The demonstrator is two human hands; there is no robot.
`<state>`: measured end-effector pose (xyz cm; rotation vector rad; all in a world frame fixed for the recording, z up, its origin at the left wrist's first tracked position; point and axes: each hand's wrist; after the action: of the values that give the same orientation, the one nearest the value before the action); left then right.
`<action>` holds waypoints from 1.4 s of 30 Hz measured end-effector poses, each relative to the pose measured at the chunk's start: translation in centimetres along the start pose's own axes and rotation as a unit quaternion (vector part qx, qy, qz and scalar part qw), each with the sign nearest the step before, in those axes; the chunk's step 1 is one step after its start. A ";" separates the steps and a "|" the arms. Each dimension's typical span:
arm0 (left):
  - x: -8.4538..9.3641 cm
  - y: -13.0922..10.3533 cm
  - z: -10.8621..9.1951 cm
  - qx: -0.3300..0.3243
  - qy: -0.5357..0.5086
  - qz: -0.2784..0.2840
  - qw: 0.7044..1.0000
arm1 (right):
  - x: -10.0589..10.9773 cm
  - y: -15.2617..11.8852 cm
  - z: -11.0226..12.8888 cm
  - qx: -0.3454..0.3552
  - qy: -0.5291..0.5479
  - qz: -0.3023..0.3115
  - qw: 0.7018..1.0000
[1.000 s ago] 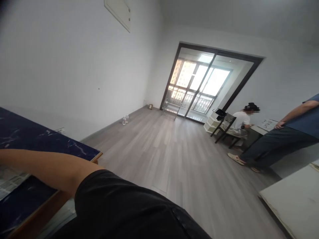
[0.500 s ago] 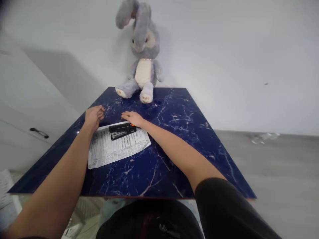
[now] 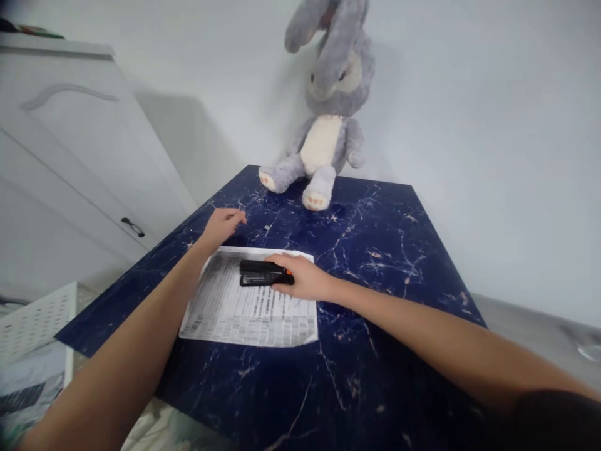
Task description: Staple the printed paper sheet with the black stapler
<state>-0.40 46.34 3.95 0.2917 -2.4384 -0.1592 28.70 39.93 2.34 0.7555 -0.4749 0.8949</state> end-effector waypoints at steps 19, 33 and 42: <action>-8.2 -7.6 -6.7 -0.302 0.269 0.224 0.887 | 2.4 -4.3 8.2 -0.201 -0.174 -0.062 0.962; -8.2 -8.3 -7.9 -0.288 0.231 0.277 0.887 | 5.7 -10.0 4.4 -0.205 -0.316 -0.096 0.921; -8.2 -9.1 -8.4 -0.266 0.217 0.277 0.897 | 3.6 -8.8 5.5 -0.149 -0.252 -0.056 0.955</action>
<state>12.64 39.28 3.74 -0.5534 -1.8481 -0.4418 37.66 34.13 4.90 0.7206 -0.9849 0.4988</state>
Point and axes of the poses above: each hand's wrist, its own y-axis towards the middle knuckle, its own x-axis out of the back of the hand, z = x × y, and after that the axes turned 8 degrees about x, right-handed
